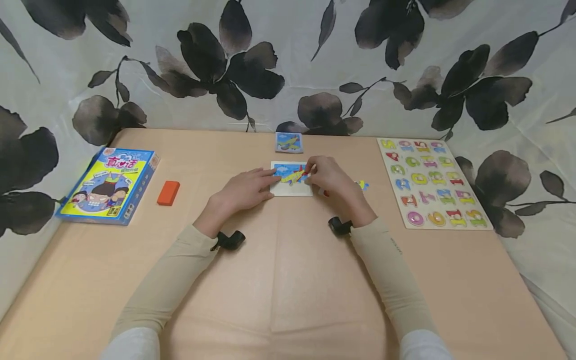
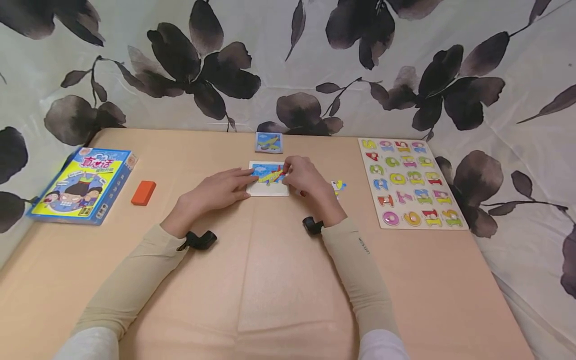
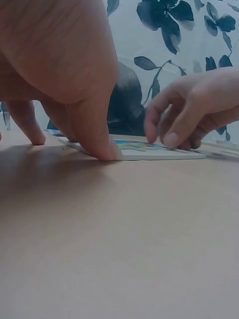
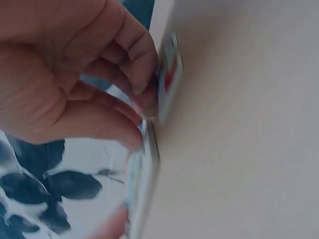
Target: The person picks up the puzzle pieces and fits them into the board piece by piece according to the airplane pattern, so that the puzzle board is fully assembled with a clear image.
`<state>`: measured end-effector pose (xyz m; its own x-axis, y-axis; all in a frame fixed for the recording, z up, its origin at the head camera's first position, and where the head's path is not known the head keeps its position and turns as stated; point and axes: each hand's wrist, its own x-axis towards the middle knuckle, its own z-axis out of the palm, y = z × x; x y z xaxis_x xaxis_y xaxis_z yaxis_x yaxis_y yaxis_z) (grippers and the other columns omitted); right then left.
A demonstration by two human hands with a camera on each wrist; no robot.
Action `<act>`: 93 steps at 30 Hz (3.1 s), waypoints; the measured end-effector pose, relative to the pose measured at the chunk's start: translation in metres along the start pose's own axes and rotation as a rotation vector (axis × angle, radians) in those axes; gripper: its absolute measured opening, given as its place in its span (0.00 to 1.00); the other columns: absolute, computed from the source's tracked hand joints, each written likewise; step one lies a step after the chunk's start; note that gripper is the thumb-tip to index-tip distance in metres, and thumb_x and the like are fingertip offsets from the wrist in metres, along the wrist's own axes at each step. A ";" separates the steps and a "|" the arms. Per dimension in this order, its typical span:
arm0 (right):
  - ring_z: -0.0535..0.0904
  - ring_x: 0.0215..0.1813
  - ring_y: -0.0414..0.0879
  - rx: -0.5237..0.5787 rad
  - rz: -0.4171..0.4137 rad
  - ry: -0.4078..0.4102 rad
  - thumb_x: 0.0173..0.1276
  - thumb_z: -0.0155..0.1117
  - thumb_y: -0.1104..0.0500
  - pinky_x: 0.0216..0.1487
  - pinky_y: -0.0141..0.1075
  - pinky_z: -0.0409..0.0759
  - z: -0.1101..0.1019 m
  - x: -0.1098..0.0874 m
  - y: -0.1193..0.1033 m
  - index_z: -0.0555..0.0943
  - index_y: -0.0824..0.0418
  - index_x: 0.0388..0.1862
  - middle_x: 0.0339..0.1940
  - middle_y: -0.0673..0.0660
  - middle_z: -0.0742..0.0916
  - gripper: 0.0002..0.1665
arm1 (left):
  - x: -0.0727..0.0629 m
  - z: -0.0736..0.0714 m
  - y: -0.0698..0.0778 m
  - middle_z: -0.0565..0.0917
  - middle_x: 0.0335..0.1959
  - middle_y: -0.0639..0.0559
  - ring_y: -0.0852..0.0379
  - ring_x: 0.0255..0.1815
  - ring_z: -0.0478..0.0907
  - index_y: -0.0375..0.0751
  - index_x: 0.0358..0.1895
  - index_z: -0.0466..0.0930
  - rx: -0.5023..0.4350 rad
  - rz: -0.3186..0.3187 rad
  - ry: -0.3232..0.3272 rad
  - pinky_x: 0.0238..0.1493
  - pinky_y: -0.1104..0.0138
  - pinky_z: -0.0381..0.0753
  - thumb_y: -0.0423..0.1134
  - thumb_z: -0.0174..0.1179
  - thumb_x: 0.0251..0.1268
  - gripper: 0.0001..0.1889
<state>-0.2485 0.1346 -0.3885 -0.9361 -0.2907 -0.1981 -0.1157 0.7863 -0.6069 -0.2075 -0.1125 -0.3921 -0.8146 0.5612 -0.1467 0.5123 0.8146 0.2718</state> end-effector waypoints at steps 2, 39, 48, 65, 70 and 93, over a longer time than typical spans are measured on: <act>0.75 0.38 0.51 0.003 -0.024 -0.010 0.65 0.68 0.61 0.32 0.34 0.75 -0.005 -0.003 0.007 0.81 0.62 0.45 0.40 0.60 0.82 0.11 | 0.000 0.002 -0.001 0.62 0.79 0.48 0.42 0.80 0.56 0.49 0.75 0.65 -0.014 0.004 0.002 0.77 0.47 0.60 0.48 0.56 0.74 0.29; 0.74 0.37 0.52 -0.022 0.107 -0.083 0.61 0.71 0.62 0.25 0.35 0.76 -0.019 -0.033 0.027 0.78 0.61 0.49 0.46 0.60 0.79 0.18 | 0.000 0.003 -0.005 0.61 0.79 0.49 0.42 0.81 0.55 0.50 0.75 0.65 -0.046 0.002 0.013 0.77 0.45 0.58 0.49 0.56 0.73 0.29; 0.75 0.38 0.53 0.004 0.125 -0.080 0.61 0.70 0.64 0.26 0.35 0.75 -0.022 -0.034 0.031 0.77 0.61 0.50 0.47 0.61 0.79 0.18 | 0.001 0.004 -0.005 0.61 0.79 0.50 0.42 0.81 0.55 0.51 0.75 0.66 -0.039 0.009 0.015 0.76 0.45 0.59 0.49 0.56 0.73 0.29; 0.71 0.37 0.51 0.025 0.079 -0.098 0.60 0.69 0.66 0.30 0.35 0.71 -0.024 -0.033 0.036 0.82 0.63 0.36 0.36 0.58 0.78 0.06 | -0.001 0.003 -0.004 0.61 0.79 0.50 0.42 0.81 0.55 0.51 0.75 0.66 -0.047 0.007 0.018 0.77 0.45 0.59 0.49 0.56 0.73 0.29; 0.72 0.37 0.52 0.016 0.086 -0.095 0.59 0.71 0.66 0.30 0.35 0.71 -0.023 -0.034 0.033 0.80 0.63 0.39 0.38 0.58 0.78 0.10 | -0.002 0.003 -0.004 0.61 0.79 0.50 0.43 0.81 0.55 0.52 0.75 0.66 -0.046 0.008 0.018 0.76 0.45 0.59 0.49 0.57 0.73 0.29; 0.72 0.38 0.51 0.033 0.059 -0.082 0.60 0.68 0.68 0.32 0.35 0.71 -0.021 -0.031 0.033 0.81 0.64 0.36 0.36 0.58 0.78 0.06 | -0.001 0.004 -0.007 0.61 0.79 0.51 0.43 0.81 0.54 0.52 0.75 0.65 -0.061 0.012 0.020 0.77 0.45 0.57 0.49 0.56 0.73 0.29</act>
<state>-0.2306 0.1815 -0.3862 -0.9106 -0.2889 -0.2954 -0.0492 0.7856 -0.6168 -0.2090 -0.1183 -0.3979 -0.8142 0.5672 -0.1241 0.5048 0.7971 0.3314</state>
